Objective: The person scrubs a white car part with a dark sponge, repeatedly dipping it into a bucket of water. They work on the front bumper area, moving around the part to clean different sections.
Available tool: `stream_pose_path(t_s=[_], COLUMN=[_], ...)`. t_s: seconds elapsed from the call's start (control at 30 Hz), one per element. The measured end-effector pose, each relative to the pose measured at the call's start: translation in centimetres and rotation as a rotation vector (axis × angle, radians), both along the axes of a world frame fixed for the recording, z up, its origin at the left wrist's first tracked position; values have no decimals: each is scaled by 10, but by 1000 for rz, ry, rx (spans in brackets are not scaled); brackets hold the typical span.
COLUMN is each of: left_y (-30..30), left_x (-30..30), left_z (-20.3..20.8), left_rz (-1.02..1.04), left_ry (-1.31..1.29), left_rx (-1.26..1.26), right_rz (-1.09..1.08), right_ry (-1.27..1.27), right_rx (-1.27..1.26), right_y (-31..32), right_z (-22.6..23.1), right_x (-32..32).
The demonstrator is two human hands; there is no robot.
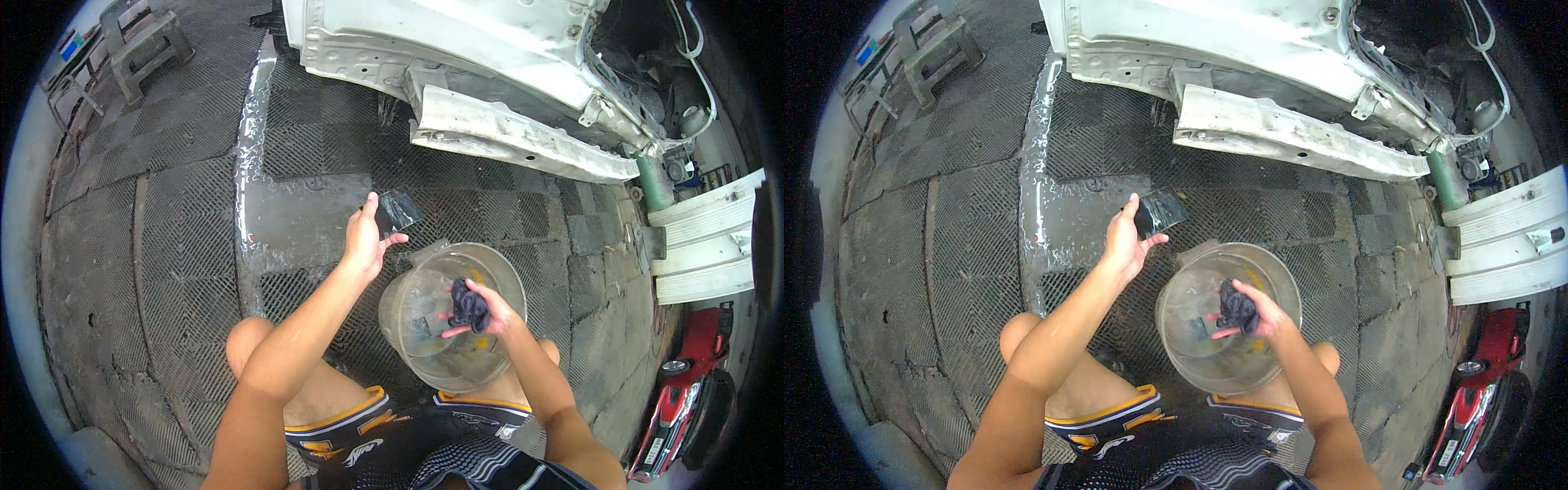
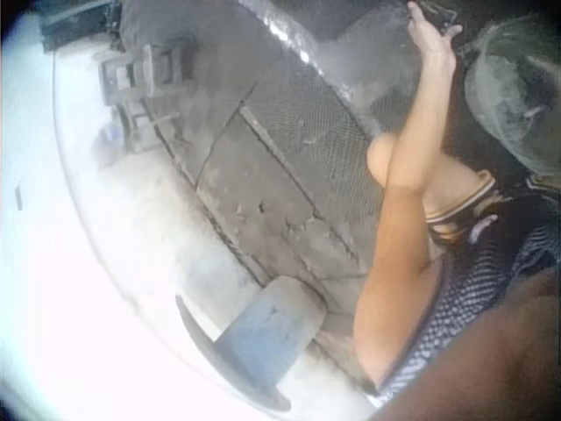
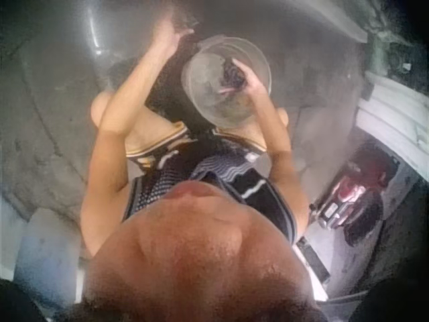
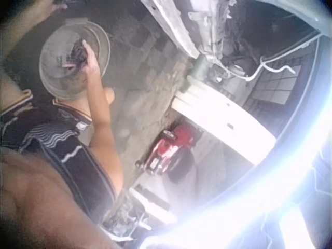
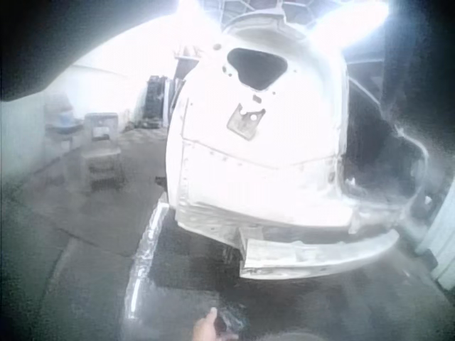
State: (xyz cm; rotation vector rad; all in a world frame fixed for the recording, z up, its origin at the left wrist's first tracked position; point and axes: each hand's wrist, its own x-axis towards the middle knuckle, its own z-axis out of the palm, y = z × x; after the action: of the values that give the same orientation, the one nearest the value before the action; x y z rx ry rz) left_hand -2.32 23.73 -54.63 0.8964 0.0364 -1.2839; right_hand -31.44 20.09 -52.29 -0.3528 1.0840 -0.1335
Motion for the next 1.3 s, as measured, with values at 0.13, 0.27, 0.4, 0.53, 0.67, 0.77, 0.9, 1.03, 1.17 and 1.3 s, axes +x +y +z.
stream_pose_path(t_s=[0.13, 0.27, 0.4, 0.53, 0.67, 0.77, 0.9, 1.03, 1.17, 1.3], left_y=[2, 14, 19, 28, 34, 41, 39, 23, 27, 25], left_x=[-3, 2, 9, 25, 39, 41, 31, 0, 1, 22], left_z=[4, 5, 3, 11, 0, 1, -1, 13, 6, -2], left_rz=[-8, -22, -33, 28, 84, 114, 126, 68, 110, 279], left_ry=[28, 24, 21, 34, -13, -59, -16, -4, -10, 30], left_rx=[15, 37, 30, 18, 11, 39, 76, 16, -19, -127], right_rz=[290, 115, -372, -517, -515, -536, -142, 701, 859, 330], right_ry=[-97, 125, -186, -56, 80, 208, 337, 1108, 937, 219], right_rx=[-248, -689, -900, -1076, -896, -680, -138, -1143, -859, -280], right_y=[-1, -74, -122, -99, -41, 10, -7, 15, 30, -32], right_z=[49, 114, 155, 101, 47, -22, -209, -295, -250, -84], right_x=[11, 155, 274, 224, 105, 34, -42, -47, -1, 10])
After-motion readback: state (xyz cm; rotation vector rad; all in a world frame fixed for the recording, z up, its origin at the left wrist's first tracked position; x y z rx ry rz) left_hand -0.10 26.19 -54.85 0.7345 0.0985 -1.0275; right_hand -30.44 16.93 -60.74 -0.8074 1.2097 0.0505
